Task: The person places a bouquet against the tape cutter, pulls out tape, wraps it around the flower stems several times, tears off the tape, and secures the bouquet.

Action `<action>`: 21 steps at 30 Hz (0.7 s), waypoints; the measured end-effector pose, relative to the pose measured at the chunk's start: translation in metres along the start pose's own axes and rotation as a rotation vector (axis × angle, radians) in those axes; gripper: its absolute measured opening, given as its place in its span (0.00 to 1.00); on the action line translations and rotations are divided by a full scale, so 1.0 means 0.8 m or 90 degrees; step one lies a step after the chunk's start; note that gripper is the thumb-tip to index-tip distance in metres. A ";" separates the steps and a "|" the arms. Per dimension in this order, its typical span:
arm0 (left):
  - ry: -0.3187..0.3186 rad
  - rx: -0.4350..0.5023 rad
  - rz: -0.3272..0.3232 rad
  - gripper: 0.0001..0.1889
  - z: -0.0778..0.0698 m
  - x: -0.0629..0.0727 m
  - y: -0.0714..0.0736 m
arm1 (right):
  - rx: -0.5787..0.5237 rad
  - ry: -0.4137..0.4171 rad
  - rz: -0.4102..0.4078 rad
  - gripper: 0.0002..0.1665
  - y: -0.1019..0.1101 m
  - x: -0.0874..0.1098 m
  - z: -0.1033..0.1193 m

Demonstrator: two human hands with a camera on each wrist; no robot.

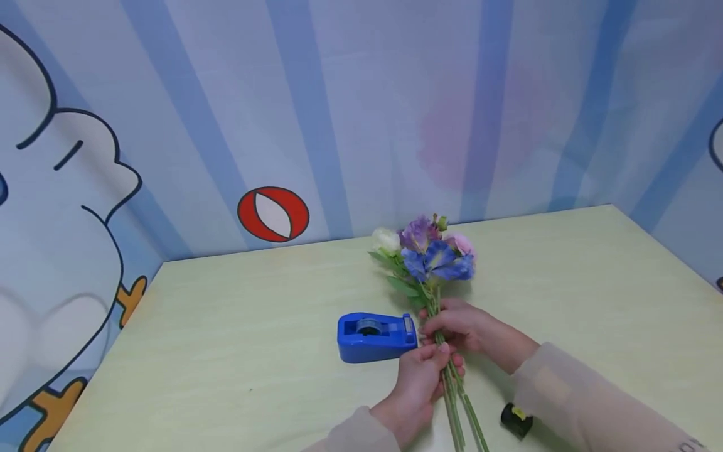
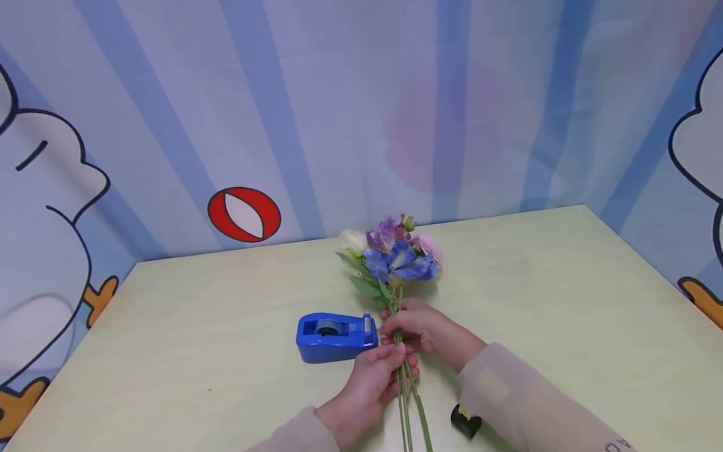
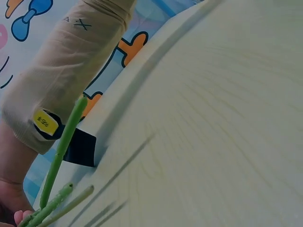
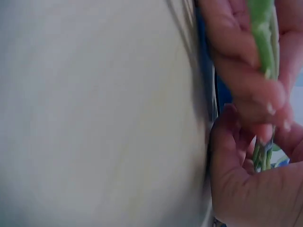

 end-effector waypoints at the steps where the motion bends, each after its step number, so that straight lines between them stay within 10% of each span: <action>1: 0.002 0.001 0.001 0.10 -0.001 0.001 0.000 | 0.010 0.000 0.002 0.09 0.003 0.002 0.001; 21: -0.009 0.018 0.050 0.11 -0.019 0.017 -0.002 | 0.192 0.035 0.166 0.35 0.046 0.029 0.017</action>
Point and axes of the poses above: each hand's wrist, its own x-axis away from the middle knuckle, its own y-axis out of the back of the hand, z = x × y, the point moved 1 cm from there along -x, towards the middle knuckle, and after that the axes turned 12 degrees about -y, right-handed, at the moved point
